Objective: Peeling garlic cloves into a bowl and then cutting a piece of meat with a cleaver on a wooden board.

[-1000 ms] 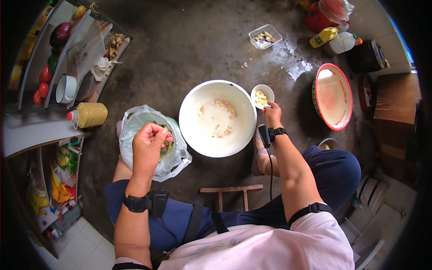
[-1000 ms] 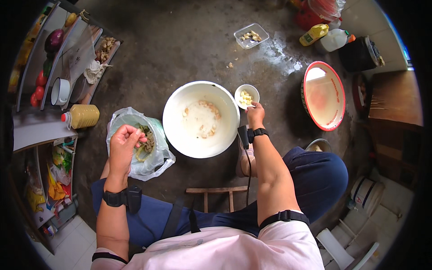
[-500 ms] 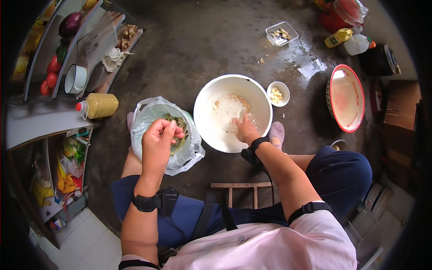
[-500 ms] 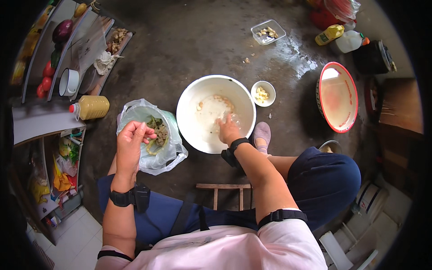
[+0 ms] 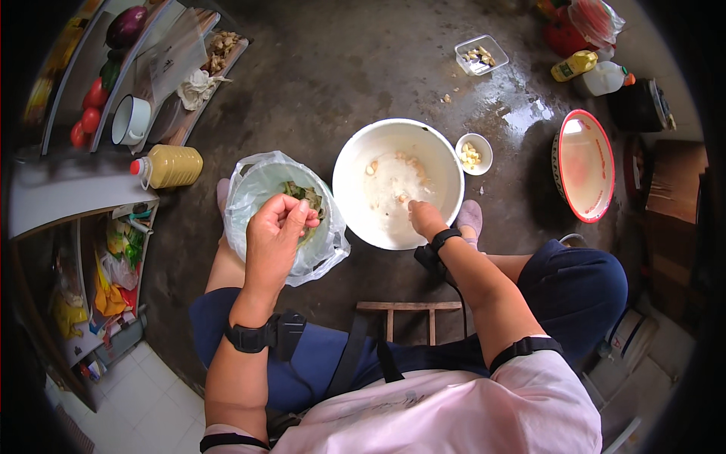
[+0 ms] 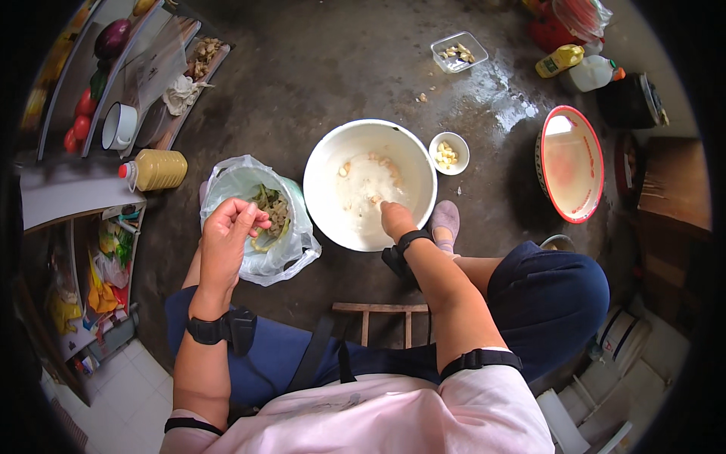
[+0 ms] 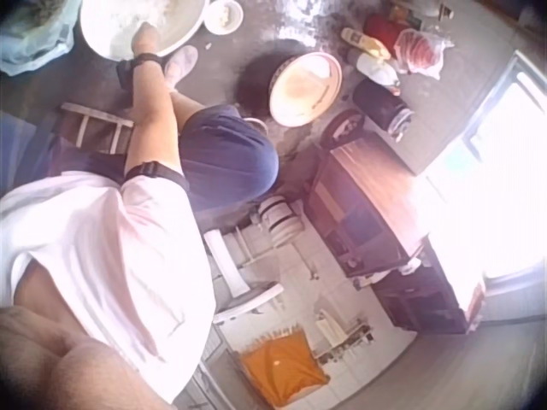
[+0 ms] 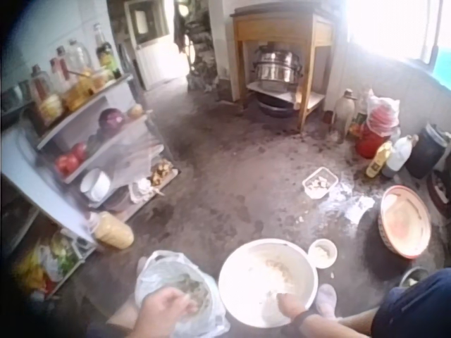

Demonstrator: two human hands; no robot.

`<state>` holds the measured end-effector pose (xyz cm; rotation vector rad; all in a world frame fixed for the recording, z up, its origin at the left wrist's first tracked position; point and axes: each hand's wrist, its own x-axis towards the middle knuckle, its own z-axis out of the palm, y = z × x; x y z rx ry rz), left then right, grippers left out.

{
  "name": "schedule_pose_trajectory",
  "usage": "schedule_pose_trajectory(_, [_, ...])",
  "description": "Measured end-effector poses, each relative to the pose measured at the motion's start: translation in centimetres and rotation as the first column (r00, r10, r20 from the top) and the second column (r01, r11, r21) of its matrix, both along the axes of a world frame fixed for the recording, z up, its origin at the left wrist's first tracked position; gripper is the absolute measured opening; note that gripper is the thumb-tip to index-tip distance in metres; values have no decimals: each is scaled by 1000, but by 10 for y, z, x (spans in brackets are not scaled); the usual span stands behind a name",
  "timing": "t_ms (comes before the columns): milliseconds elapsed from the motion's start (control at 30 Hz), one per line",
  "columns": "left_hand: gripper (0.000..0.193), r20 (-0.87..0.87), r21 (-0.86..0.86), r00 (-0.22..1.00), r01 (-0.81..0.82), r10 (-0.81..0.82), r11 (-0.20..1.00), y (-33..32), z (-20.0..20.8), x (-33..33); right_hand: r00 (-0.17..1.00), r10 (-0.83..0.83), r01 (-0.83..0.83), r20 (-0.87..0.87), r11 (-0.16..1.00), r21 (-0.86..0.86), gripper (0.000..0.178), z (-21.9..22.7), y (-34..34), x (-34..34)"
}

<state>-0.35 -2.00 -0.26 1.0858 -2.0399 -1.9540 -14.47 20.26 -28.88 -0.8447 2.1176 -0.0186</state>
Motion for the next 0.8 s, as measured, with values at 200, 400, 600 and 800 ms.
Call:
schedule_pose_trajectory(200, [18,16,-14,1000,4,-4,1000,2,-1,0,993,-30,17,-118,995,-102,29,10,8,-2])
schedule_pose_trajectory(400, [18,-47,-21,999,11,-12,1000,1,-3,-1,979,-71,60,-193,996,-63,27,17,5,-3])
schedule_pose_trajectory(600, [16,-60,-34,998,3,-5,999,1,-5,0,984,143,-150,-104,986,-66,29,27,-2,3])
schedule_pose_trajectory(800, [14,-43,-90,997,60,-64,994,6,-11,-5,990,-20,-16,-140,968,-249,31,43,-15,-15])
